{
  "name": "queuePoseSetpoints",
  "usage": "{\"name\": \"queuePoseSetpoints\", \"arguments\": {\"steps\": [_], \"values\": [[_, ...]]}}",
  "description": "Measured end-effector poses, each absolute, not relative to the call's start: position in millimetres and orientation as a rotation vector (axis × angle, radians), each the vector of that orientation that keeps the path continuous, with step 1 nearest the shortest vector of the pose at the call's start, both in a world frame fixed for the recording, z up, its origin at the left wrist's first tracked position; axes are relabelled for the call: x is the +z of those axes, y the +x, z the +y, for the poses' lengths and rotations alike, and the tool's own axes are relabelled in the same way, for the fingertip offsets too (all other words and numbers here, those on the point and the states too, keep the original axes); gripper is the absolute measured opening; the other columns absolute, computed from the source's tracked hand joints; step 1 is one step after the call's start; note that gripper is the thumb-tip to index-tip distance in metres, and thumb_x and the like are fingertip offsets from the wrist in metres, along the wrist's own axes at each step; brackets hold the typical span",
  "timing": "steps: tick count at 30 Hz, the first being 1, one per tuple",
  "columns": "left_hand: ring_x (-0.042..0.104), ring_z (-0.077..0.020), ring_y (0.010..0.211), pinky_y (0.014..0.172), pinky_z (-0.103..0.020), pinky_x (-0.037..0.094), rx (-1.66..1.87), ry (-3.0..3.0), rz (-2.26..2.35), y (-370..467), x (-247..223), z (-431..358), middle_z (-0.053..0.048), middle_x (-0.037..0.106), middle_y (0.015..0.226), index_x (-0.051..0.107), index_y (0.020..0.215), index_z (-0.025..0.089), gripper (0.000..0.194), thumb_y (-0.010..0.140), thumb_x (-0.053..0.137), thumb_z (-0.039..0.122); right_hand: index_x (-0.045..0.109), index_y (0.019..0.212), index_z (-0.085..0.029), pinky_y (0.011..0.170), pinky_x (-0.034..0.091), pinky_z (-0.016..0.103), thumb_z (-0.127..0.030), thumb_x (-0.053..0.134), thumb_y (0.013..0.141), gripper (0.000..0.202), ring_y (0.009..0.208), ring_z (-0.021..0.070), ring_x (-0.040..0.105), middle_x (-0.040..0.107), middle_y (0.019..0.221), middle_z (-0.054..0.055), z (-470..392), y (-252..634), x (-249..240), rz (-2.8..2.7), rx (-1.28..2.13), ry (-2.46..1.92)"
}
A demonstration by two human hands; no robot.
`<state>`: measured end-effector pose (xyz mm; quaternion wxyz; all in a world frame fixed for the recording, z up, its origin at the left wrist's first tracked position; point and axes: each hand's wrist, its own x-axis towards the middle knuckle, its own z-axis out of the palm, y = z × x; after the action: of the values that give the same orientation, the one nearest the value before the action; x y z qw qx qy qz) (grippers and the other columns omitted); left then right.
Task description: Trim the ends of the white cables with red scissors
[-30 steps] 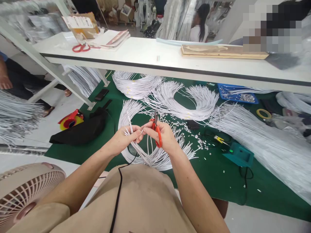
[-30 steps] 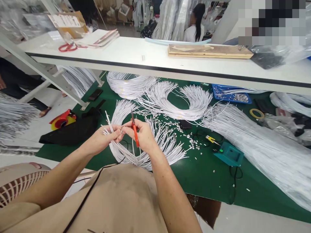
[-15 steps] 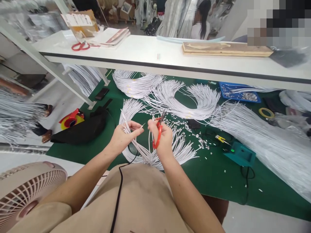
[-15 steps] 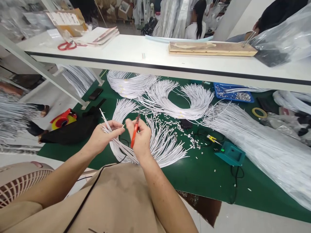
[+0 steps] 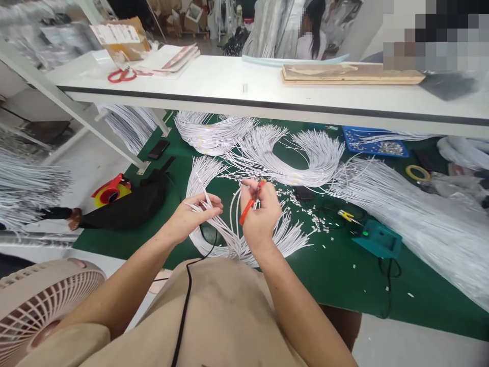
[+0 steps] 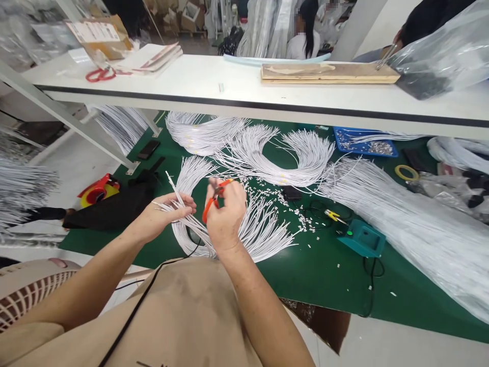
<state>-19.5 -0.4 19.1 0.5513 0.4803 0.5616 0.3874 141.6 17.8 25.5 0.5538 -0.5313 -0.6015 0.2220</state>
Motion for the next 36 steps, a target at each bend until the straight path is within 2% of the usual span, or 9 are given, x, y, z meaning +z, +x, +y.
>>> {"name": "queuePoseSetpoints", "arguments": {"steps": [5,9,15,19,24,29,33,36], "values": [[0.059,-0.0183,0.080,0.075,-0.030,0.046,0.997,1.183,1.394,-20,11,1,-0.005,0.065,0.089,0.063,0.094,0.018,0.034,0.064,0.071,0.034,0.059,0.070,-0.019,0.061,0.037,0.024,-0.022,0.051,0.077,0.011,0.070,0.0134,0.050,0.056,0.075,0.002,10,133,15,-1.803,0.739,-1.278],[0.059,-0.0175,0.080,0.075,-0.030,0.045,1.033,1.126,1.391,-21,10,0,-0.005,0.065,0.090,0.063,0.099,0.018,0.039,0.064,0.072,0.033,0.053,0.060,-0.018,0.052,0.030,0.022,-0.027,0.055,0.074,0.017,0.059,0.0107,0.044,0.054,0.067,0.000,9,132,0,-1.970,0.889,-1.430],[0.060,-0.0193,0.085,0.080,-0.031,0.044,0.988,0.991,1.276,-29,3,4,-0.007,0.066,0.090,0.065,0.094,0.016,0.039,0.059,0.076,0.029,0.058,0.068,-0.018,0.055,0.033,0.022,-0.030,0.052,0.076,0.016,0.062,0.0108,0.047,0.056,0.071,0.000,8,135,-8,-1.798,0.955,-1.361],[0.059,-0.0161,0.079,0.073,-0.028,0.045,1.091,0.818,1.240,-24,-2,7,-0.006,0.065,0.084,0.064,0.090,0.015,0.031,0.065,0.072,0.031,0.061,0.070,-0.019,0.057,0.037,0.022,-0.034,0.052,0.076,0.019,0.062,0.0110,0.050,0.059,0.071,0.000,5,134,-11,-1.615,1.032,-1.378],[0.055,-0.0099,0.067,0.066,-0.024,0.042,1.228,0.760,1.089,-7,1,5,0.000,0.060,0.078,0.056,0.082,0.017,0.023,0.066,0.070,0.026,0.064,0.072,-0.018,0.059,0.039,0.024,-0.036,0.058,0.070,0.019,0.063,0.0125,0.052,0.061,0.069,0.000,7,132,-12,-1.496,1.200,-1.368],[0.055,-0.0100,0.068,0.060,-0.021,0.037,1.241,0.890,1.084,-3,7,2,0.001,0.059,0.071,0.045,0.072,0.018,0.024,0.069,0.068,0.022,0.066,0.074,-0.016,0.063,0.042,0.024,-0.038,0.060,0.069,0.024,0.062,0.0115,0.052,0.061,0.067,0.001,25,136,7,-1.178,1.391,-1.236],[0.055,-0.0101,0.065,0.058,-0.021,0.037,1.165,1.011,1.091,0,11,0,0.004,0.056,0.067,0.043,0.074,0.019,0.025,0.069,0.067,0.023,0.065,0.071,-0.014,0.055,0.042,0.024,-0.040,0.063,0.066,0.026,0.051,0.0101,0.049,0.054,0.055,-0.002,34,137,20,-1.218,1.590,-1.120],[0.057,-0.0109,0.065,0.056,-0.021,0.038,1.109,1.023,1.115,0,13,-2,0.003,0.058,0.069,0.048,0.081,0.019,0.023,0.070,0.067,0.026,0.064,0.077,-0.015,0.055,0.043,0.025,-0.039,0.063,0.067,0.026,0.053,0.0120,0.053,0.057,0.058,-0.001,34,140,21,-1.371,1.608,-1.101]]}}
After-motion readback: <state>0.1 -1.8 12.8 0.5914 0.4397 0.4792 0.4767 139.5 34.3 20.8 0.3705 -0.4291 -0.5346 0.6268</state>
